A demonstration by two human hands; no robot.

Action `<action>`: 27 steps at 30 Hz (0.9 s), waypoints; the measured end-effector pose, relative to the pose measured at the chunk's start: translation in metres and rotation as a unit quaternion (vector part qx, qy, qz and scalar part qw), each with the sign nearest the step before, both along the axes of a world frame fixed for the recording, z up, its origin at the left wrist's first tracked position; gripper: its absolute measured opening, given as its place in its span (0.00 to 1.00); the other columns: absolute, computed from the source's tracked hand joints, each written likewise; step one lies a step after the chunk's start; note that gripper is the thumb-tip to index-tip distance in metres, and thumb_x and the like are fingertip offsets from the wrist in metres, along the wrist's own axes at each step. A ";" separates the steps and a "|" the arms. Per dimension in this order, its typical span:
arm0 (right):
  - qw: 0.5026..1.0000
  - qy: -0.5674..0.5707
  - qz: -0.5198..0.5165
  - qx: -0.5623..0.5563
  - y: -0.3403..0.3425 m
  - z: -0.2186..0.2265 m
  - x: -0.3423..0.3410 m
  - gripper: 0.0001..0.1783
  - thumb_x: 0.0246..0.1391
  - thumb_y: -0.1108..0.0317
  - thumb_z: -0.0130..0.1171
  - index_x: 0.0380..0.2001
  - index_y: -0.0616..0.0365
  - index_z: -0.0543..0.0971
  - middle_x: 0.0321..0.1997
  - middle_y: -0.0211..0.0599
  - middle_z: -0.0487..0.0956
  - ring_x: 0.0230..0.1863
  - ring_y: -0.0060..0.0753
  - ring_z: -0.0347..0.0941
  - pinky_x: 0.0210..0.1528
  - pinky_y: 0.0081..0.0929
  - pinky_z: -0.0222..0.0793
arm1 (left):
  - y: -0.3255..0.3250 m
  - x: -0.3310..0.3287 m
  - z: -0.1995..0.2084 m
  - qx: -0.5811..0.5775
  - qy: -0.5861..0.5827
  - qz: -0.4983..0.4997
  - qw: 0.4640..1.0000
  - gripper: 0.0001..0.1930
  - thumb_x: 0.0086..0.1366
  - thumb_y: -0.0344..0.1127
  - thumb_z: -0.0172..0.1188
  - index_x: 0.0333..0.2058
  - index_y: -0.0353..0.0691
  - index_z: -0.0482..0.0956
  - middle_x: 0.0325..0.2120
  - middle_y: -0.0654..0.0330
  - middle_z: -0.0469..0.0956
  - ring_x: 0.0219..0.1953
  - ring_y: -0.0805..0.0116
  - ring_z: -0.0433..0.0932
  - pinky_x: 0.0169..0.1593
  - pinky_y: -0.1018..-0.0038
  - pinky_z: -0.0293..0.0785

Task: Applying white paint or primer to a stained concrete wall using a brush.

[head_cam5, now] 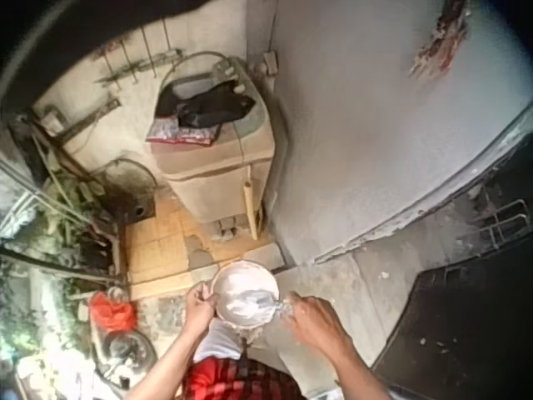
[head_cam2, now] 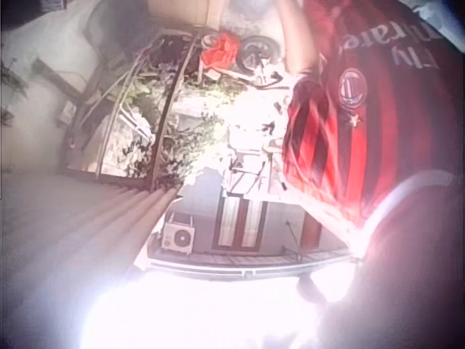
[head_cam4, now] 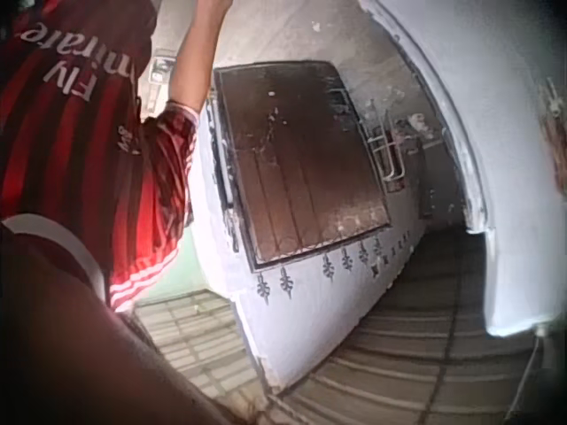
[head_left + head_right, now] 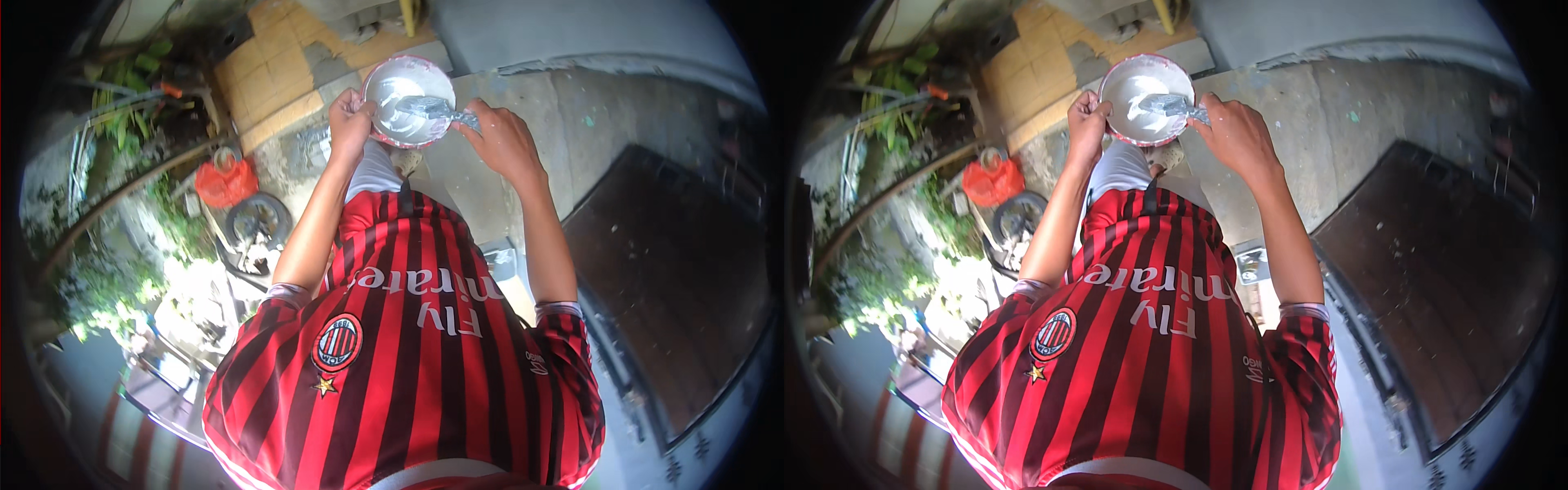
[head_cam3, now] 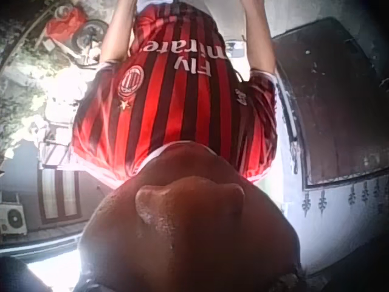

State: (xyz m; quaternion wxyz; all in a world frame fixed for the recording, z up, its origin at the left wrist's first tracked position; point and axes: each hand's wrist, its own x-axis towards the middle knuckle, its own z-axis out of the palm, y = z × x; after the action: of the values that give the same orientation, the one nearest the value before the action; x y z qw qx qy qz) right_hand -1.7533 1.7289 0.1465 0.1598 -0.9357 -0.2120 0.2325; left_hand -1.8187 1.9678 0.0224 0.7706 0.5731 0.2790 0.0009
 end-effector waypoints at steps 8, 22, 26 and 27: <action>0.986 0.026 0.167 -0.008 0.134 -0.054 0.042 0.18 0.59 0.57 0.59 0.39 0.64 0.76 0.30 0.53 0.81 0.35 0.56 0.78 0.39 0.48 0.73 | 0.089 -0.027 -0.041 0.036 0.018 0.157 0.987 0.11 0.55 0.21 0.56 0.20 0.42 0.65 0.16 0.70 0.66 0.18 0.83 0.63 0.20 0.80 0.58; 0.957 0.025 0.273 0.094 0.340 -0.144 0.090 0.19 0.57 0.53 0.61 0.38 0.60 0.76 0.26 0.49 0.81 0.31 0.55 0.79 0.35 0.46 0.74 | 0.232 -0.046 -0.077 0.031 0.089 0.330 0.939 0.11 0.58 0.22 0.55 0.21 0.42 0.65 0.17 0.67 0.70 0.17 0.81 0.68 0.19 0.80 0.67; 0.946 0.046 0.309 0.090 0.398 -0.165 0.095 0.19 0.57 0.53 0.62 0.38 0.60 0.76 0.26 0.48 0.81 0.31 0.54 0.79 0.34 0.45 0.74 | 0.269 -0.053 -0.091 0.024 0.103 0.384 0.917 0.10 0.58 0.22 0.55 0.23 0.43 0.66 0.19 0.66 0.71 0.17 0.79 0.68 0.20 0.80 0.65; 0.939 0.052 0.324 0.098 0.415 -0.177 0.099 0.20 0.57 0.53 0.62 0.37 0.60 0.76 0.26 0.48 0.81 0.31 0.53 0.79 0.34 0.45 0.74 | 0.280 -0.053 -0.100 0.013 0.095 0.413 0.906 0.10 0.58 0.22 0.55 0.23 0.43 0.66 0.19 0.67 0.71 0.17 0.80 0.67 0.20 0.81 0.65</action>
State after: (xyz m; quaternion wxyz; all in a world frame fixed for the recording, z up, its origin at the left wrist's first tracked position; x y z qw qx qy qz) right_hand -1.6546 2.1436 -0.0303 0.1777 -0.7826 -0.5170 0.2977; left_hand -1.8715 2.2473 -0.0771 0.6631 0.4141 0.5628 0.2684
